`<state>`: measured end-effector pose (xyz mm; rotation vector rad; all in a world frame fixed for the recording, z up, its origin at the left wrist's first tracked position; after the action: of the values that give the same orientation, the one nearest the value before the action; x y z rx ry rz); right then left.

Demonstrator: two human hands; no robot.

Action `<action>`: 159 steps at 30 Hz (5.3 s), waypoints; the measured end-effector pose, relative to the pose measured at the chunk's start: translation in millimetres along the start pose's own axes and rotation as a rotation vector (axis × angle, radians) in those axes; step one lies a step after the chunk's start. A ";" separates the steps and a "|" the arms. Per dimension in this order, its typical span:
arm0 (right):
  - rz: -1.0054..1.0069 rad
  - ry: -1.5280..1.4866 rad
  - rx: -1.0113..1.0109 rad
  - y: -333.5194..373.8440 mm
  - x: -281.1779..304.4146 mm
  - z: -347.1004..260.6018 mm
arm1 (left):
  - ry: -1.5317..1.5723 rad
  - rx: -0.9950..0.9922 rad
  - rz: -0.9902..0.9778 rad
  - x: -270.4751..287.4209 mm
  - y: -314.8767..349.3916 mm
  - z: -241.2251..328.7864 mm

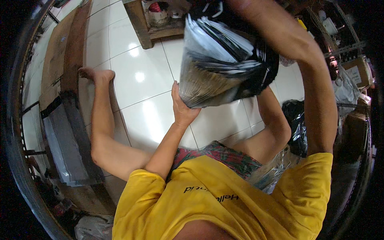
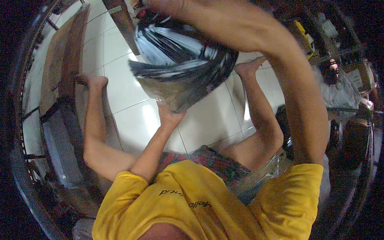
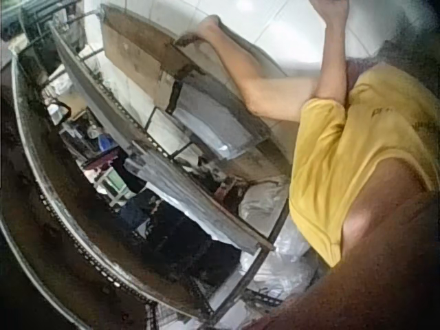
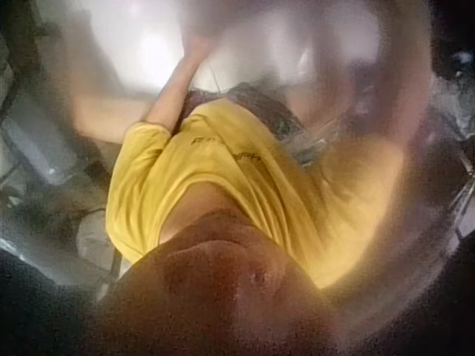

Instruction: The person sits on the floor and repeatedly folds white plastic sheets in half, then rolls them into a compact bundle. They smooth the sheets before folding and stack the finished bundles on a nearby wooden shelf.

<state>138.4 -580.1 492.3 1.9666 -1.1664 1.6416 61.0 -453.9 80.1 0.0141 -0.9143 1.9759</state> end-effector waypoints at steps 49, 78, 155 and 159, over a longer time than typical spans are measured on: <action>0.250 -0.933 -1.181 232.9 -356.9 199.0 | -0.648 -0.178 -0.816 -74.4 14.4 92.7; 0.311 -0.847 -1.247 262.3 -433.7 226.9 | -0.592 0.400 -0.170 24.5 7.9 -106.6; -0.329 0.059 -0.717 258.8 -331.0 302.1 | -0.057 1.434 -0.091 35.5 117.1 24.9; -0.287 0.080 -0.716 268.8 -318.8 296.3 | -0.259 1.243 -0.109 43.7 117.4 41.8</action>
<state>131.1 -830.7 46.4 1.4980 -1.1593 0.9581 -65.9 -481.1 56.2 1.0031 0.2876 2.1544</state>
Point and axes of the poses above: each hand's wrist, its own y-axis away from the middle knuckle, its own x-axis out of the back of the hand, z = x × y, the point moved 2 cm from there along -y, towards the middle knuckle, and after that the axes turned 14 degrees about z, right-handed, at the moved point
